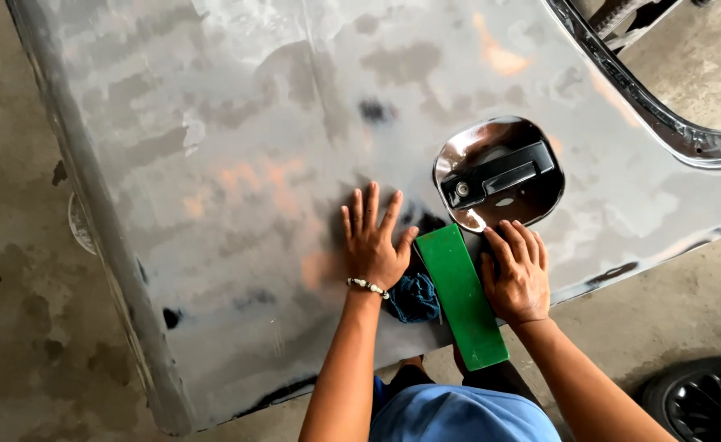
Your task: Sanding a car door panel using a sanding block and water.
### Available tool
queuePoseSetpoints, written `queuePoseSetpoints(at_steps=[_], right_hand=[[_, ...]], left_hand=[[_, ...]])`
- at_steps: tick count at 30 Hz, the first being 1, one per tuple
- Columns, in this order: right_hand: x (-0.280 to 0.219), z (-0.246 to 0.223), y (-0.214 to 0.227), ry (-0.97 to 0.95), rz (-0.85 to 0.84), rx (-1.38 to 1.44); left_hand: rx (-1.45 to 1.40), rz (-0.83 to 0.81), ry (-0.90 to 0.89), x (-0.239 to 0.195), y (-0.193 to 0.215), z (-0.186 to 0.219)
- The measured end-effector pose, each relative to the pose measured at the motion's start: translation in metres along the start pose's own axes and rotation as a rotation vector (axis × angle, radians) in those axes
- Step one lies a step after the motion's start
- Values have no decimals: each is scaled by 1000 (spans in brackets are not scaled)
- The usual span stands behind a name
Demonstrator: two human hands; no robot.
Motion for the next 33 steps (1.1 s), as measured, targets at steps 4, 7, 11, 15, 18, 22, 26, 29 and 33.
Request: queuePoseSetpoints(at_steps=[4, 7, 11, 15, 18, 22, 26, 29, 33], right_hand=[[0, 1, 0, 0, 1, -16], [2, -4, 5, -2, 10, 13], [2, -2, 3, -5, 10, 18], [4, -2, 5, -2, 8, 15], [2, -3, 4, 3, 6, 16], [3, -4, 6, 2, 5, 20], [2, -3, 5, 4, 13, 24], [2, -3, 3, -7, -3, 6], [1, -4, 6, -7, 7, 21]], left_hand=[[38, 3, 45, -4, -12, -6], [50, -20, -33, -14, -14, -11], [-44, -116, -169, -24, -16, -4], [16, -118, -109, -22, -15, -1], [47, -137, -75, -23, -17, -5], [132, -111, -149, -22, -14, -1], [154, -70, -122, -21, -14, 0], [154, -135, -84, -22, -18, -1], [125, -107, -40, -18, -21, 1]])
Point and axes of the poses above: each hand's wrist, its own x-axis towards the middle knuckle, its own y-axis out of the back of the hand, z = x × y, the point moved 8 cm from there along x, towards the middle knuckle, and after that the axes turned 8 degrees about x, right-handed, at the moved point
